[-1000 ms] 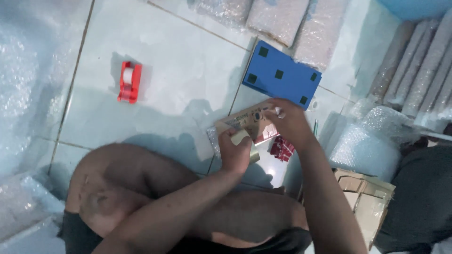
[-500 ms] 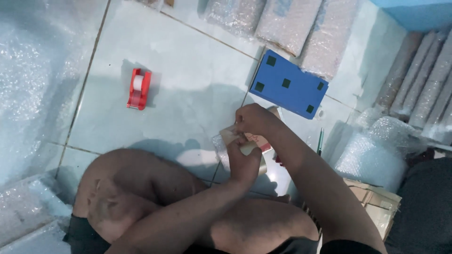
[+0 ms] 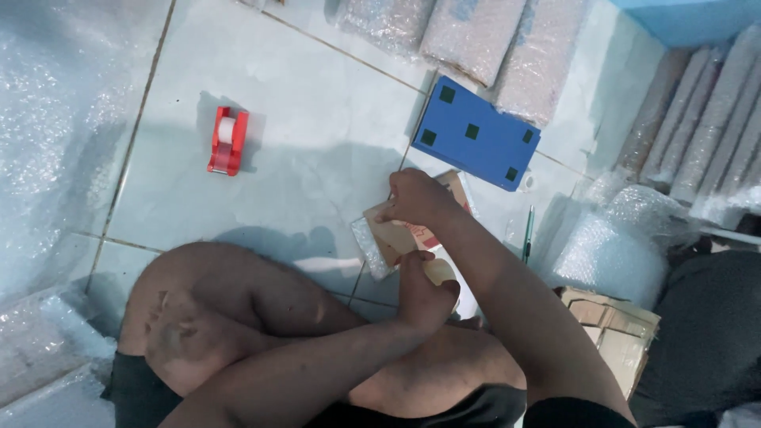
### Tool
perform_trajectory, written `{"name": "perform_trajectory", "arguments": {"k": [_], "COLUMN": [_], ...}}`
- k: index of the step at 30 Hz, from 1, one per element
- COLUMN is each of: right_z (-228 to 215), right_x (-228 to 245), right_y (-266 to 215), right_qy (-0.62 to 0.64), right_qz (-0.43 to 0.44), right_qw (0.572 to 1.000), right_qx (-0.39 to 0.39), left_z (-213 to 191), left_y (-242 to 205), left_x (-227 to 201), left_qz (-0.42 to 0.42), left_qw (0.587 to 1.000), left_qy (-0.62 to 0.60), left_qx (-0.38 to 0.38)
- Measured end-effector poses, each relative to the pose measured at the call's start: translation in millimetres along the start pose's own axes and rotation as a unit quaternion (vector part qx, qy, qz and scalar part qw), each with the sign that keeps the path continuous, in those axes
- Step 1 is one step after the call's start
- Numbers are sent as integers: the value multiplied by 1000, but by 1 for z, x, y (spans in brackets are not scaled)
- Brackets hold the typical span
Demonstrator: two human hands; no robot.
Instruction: Wrapping a small item in bubble wrap and securing it inside a cardboard sleeve with tape.
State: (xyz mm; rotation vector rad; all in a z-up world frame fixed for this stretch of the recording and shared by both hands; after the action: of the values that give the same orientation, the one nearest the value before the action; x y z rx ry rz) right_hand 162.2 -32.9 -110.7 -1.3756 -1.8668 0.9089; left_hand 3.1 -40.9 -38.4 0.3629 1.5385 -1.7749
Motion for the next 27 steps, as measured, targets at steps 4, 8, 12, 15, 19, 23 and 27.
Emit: {"name": "perform_trajectory", "arguments": {"k": [4, 8, 12, 15, 19, 23, 27], "right_z": [6, 3, -4, -43, -74, -42, -6], "right_x": [-19, -27, -25, -32, -90, -104, -94], "right_y": [5, 4, -2, -32, -112, -203, -200], "right_qy": [45, 89, 101, 218, 412, 557, 597], "right_qz": [-9, 7, 24, -8, -21, -26, -61], "right_qw": [999, 995, 994, 970, 853, 726, 750], "right_qx": [29, 39, 30, -108, -320, -402, -277], "left_z": [2, 6, 6, 4, 3, 2, 8], "left_y": [-1, -2, -9, -2, -5, -27, -43], "left_x": [-2, 3, -11, -27, -64, -107, -124], "left_qz": [11, 1, 7, 70, 304, 449, 496], "left_qw": [1000, 999, 998, 996, 951, 890, 862], "left_qy": [-1, 23, 34, 34, 59, 78, 96], "left_qx": [12, 43, 58, 52, -1, 6, 51]}}
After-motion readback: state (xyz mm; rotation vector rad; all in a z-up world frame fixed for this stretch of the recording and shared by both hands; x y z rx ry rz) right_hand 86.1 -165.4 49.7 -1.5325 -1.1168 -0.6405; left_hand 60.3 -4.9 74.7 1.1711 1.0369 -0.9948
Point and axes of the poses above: each hand's wrist, its own y-axis towards the middle knuckle, its own z-axis out of the palm, x = y × z, the point moved 9 cm from there along y, towards the middle knuckle, and after that the axes turned 5 degrees about z, right-handed, at the moved point
